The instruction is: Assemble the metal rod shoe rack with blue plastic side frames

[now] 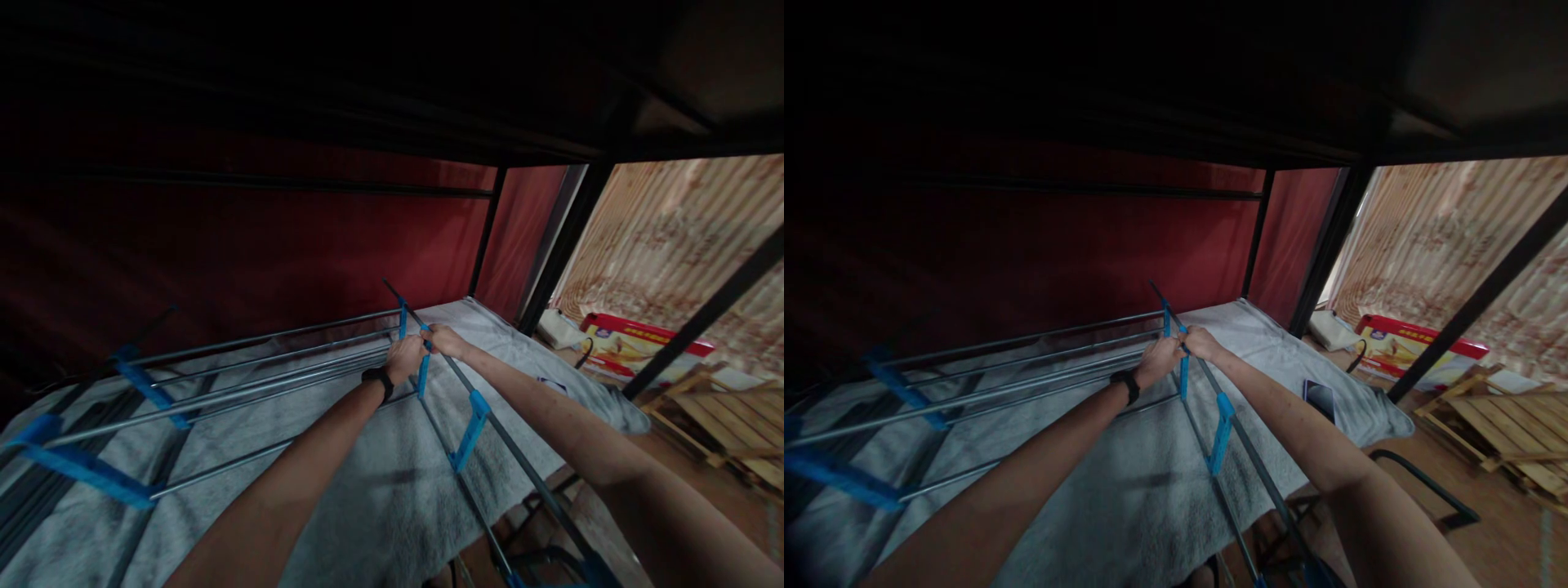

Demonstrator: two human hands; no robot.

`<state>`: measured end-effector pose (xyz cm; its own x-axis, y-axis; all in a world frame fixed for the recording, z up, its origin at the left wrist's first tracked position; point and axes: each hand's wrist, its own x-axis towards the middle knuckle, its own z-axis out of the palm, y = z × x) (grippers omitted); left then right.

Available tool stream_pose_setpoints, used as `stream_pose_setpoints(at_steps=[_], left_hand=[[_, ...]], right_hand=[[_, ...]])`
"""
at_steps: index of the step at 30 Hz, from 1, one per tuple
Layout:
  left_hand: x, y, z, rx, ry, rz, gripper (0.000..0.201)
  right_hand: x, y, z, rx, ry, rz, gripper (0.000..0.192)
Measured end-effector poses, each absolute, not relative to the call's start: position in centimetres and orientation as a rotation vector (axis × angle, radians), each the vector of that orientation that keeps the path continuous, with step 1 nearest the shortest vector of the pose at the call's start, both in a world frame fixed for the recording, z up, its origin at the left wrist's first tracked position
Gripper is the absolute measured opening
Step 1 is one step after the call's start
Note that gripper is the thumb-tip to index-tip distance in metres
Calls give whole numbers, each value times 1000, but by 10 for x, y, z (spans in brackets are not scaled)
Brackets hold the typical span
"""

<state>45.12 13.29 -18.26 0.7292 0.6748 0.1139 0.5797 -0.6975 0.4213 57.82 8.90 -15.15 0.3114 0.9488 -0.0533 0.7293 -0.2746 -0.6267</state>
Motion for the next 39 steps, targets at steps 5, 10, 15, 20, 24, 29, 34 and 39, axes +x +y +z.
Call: stream_pose_setpoints(at_steps=[5,10,15,20,24,29,34,39], left_hand=[[455,144,-182,2609,998,448,23],[456,153,-180,2586,954,467,19],[456,159,-176,2560,916,474,15],[456,161,-173,2505,885,516,13],[456,161,-172,2439,884,566,12],[455,160,-171,2412,862,577,12],[455,160,-173,2416,855,566,15],[456,161,-174,2451,849,543,16]], right_hand=[[578,86,-155,-2087,-1490,553,37],[580,84,-159,-2025,-1532,543,43],[581,86,-161,-2023,-1528,528,45],[581,85,-162,-2031,-1523,545,45],[579,85,-161,-2054,-1487,548,45],[581,87,-164,-2060,-1492,523,42],[582,83,-165,-2018,-1609,465,38],[577,80,-161,-2046,-1582,458,38]])
